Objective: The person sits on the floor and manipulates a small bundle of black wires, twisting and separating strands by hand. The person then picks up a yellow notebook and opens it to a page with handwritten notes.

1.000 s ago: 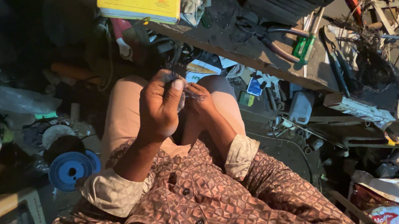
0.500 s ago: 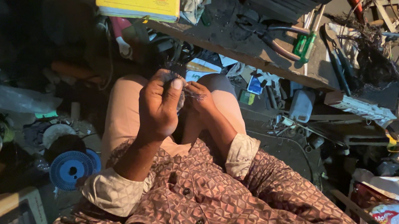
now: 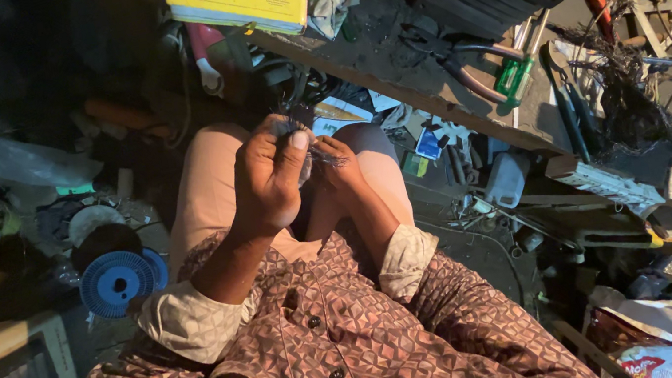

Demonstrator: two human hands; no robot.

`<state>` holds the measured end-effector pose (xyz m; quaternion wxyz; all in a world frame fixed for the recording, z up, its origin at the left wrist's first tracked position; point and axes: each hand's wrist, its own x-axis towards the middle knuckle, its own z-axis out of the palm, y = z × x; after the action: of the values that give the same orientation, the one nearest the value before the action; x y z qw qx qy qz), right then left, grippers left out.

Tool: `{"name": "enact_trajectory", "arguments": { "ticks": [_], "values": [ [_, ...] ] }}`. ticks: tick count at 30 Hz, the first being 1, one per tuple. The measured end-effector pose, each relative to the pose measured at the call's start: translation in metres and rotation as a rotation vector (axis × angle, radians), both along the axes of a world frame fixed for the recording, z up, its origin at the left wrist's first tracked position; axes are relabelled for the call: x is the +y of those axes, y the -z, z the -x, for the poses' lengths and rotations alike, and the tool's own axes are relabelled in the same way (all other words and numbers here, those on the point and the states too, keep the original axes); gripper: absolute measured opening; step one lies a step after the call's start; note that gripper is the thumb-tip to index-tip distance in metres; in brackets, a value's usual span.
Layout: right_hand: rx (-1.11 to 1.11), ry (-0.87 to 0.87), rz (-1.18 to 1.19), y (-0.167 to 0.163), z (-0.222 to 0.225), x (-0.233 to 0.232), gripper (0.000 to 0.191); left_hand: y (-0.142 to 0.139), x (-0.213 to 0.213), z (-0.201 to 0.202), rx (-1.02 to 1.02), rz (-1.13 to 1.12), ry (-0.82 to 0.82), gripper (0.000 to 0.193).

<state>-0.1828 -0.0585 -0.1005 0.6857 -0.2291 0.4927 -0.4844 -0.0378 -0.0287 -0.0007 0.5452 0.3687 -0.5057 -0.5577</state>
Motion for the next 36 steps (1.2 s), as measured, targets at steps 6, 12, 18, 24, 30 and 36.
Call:
{"name": "enact_trajectory", "arguments": {
  "ticks": [6,12,18,24,30,36],
  "values": [
    [-0.002,-0.017,-0.021,-0.003,0.001,-0.005,0.017,-0.002,-0.007,0.0,-0.008,0.024,0.003,0.02],
    [-0.005,0.009,-0.061,-0.006,0.002,-0.019,0.016,0.002,-0.021,0.003,0.014,0.015,0.009,0.02],
    [0.035,0.002,0.015,0.003,0.012,-0.033,0.018,-0.003,-0.032,0.011,0.034,0.014,0.012,0.019],
    [0.25,0.0,0.006,0.017,0.024,-0.041,0.021,0.006,-0.043,0.017,-0.046,0.019,-0.056,0.016],
    [0.2,0.054,0.22,0.022,0.002,-0.015,0.031,0.049,-0.027,-0.03,0.052,0.028,-0.06,0.017],
    [0.11,0.001,0.668,-0.052,0.004,0.033,0.036,0.048,-0.011,-0.032,-0.045,-0.003,-0.062,0.02]
  ]
}}
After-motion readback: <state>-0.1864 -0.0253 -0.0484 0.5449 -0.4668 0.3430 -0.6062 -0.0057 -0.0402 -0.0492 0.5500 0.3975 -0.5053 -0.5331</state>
